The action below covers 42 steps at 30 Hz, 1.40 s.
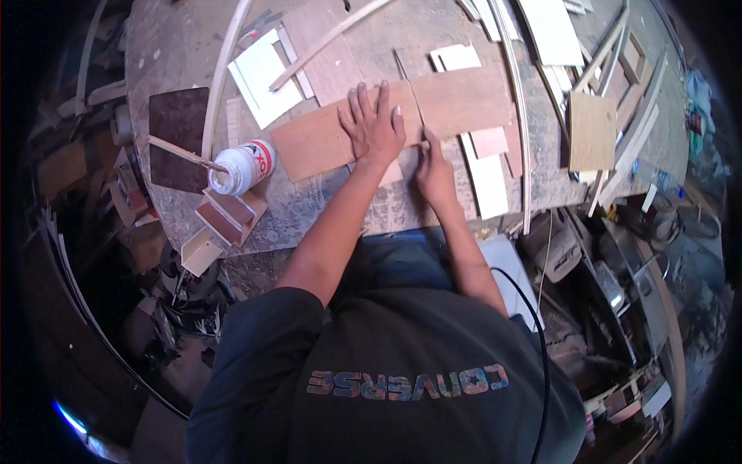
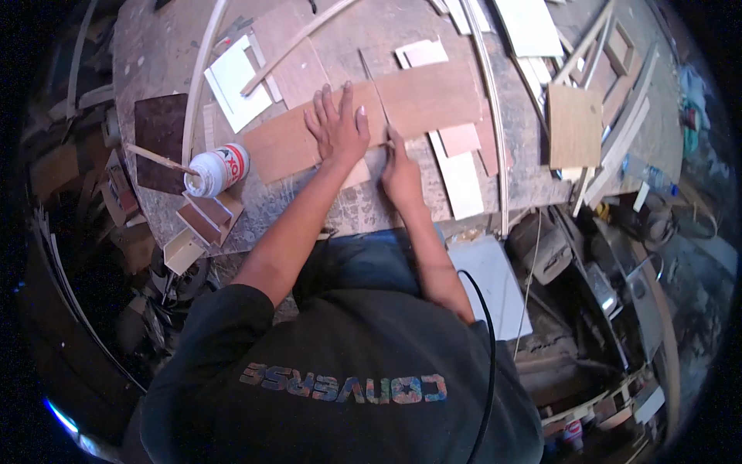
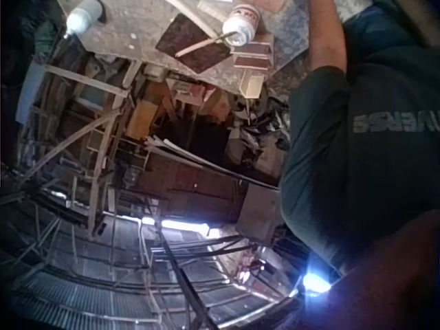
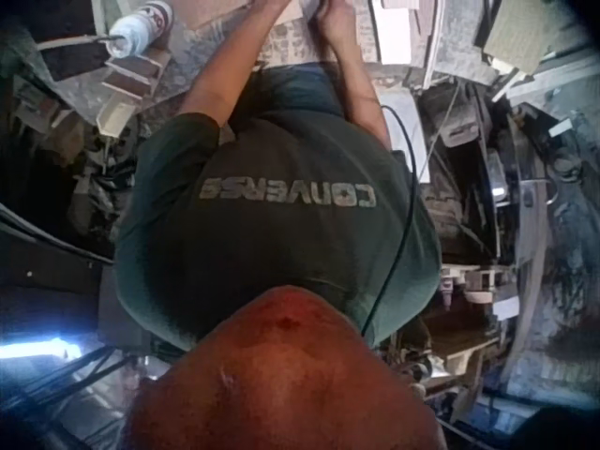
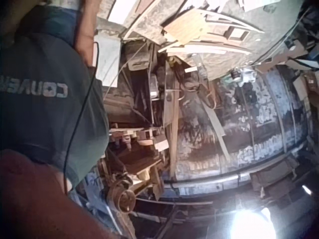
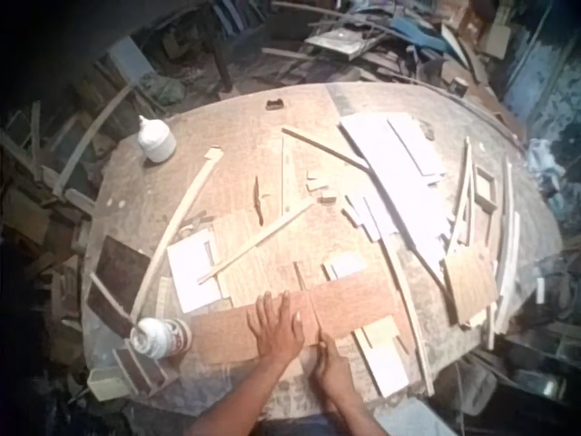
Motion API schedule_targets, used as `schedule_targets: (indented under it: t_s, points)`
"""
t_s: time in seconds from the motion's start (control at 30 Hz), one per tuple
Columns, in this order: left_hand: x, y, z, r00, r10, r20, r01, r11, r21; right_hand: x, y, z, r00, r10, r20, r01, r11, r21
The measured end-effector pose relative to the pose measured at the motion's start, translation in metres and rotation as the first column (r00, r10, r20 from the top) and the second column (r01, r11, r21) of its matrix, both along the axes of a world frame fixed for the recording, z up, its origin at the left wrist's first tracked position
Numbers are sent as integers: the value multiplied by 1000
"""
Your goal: The person assembles small wooden pieces into a box-like structure, then uses a utility knife to cut a larger wooden board into smaller pieces. The person arranges the cut pieces on the workbench and continues to handle and align them.
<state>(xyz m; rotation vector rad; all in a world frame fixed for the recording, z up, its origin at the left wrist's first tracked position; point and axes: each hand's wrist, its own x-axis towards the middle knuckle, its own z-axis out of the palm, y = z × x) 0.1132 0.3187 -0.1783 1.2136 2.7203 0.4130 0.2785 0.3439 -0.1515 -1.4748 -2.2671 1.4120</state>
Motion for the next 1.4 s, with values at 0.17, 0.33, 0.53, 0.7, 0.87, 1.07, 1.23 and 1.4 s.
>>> schedule_targets:
  t_s: [0.17,0.33,0.53,0.7,0.87,1.07,1.23,1.4]
  points:
    - [2,-7,-5,1000,6,-1,-6,1000,15,28,-12,6,997,47,55,-45,998,-44]
    - [-2,0,-1,1000,-10,13,9,999,36,13,-11,3,997,0,-76,3,999,39]
    - [1,-3,1,1000,-3,4,3,1000,31,-12,4,-7,997,-7,-78,13,997,82]
    - [-5,7,0,1000,10,-15,-9,998,58,45,-17,-3,993,46,-106,-39,997,69]
    - [1,-2,-2,1000,-8,4,8,1000,14,13,-5,-4,1000,13,-25,-13,1000,15]
    - [4,0,-3,1000,-4,9,4,1000,21,2,5,0,1000,7,-21,-7,1000,-24]
    - [1,-3,-5,1000,-9,-6,9,1000,25,35,-20,5,1000,-12,-23,12,1000,-11]
    - [3,-1,-2,1000,-7,9,7,1000,27,-11,5,-3,996,-39,-86,42,998,43]
